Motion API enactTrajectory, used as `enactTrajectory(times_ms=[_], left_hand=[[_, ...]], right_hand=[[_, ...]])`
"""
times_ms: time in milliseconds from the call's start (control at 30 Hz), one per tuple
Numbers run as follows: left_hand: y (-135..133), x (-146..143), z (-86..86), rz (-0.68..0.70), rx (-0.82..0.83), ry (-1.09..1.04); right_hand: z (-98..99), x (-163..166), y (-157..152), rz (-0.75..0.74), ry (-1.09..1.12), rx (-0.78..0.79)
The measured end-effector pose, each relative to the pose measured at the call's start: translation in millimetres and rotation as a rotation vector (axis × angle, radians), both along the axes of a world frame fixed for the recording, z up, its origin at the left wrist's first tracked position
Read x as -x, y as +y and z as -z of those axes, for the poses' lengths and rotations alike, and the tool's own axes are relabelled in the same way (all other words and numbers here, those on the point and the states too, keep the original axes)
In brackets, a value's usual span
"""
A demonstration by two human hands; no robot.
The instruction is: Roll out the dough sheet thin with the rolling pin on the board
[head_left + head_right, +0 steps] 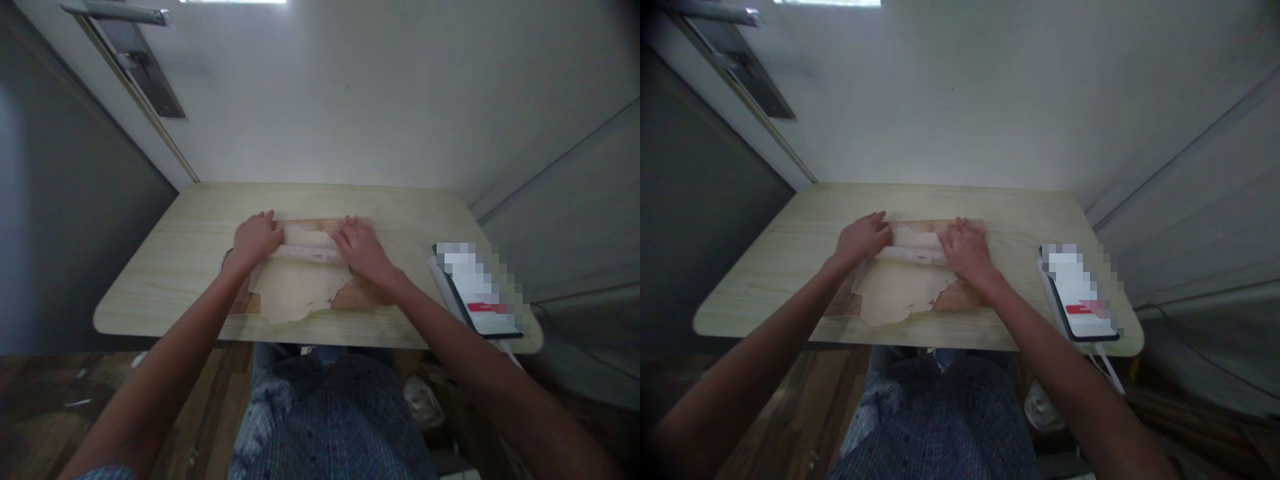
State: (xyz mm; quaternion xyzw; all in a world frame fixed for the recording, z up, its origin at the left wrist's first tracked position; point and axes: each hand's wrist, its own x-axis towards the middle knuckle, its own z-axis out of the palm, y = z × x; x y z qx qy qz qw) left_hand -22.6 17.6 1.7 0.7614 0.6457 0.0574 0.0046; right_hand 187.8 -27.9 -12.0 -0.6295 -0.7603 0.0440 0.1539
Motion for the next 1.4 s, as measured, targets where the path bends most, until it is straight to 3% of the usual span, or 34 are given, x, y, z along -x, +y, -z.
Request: enactTrajectory(times_ms=[400,633,867,1400], left_hand=[[-95,9,6.0,0.068,-0.213,0.084],[-117,0,12.6,0.098,-0.243,0.071],[-103,-13,9.7,0.119,-0.196,0.033],[-22,-27,0.3,0.11,-0.133,-0.086]], right_hand=[[-1.7,18,-82,-0.046,-0.097,-0.136],[10.9,26,-99,-0.048,-0.093,-0.193],[9.7,29,-88,-0.081,-0.128,-0.175],[-14.8,35,3,0.016,-0.122,0.01]])
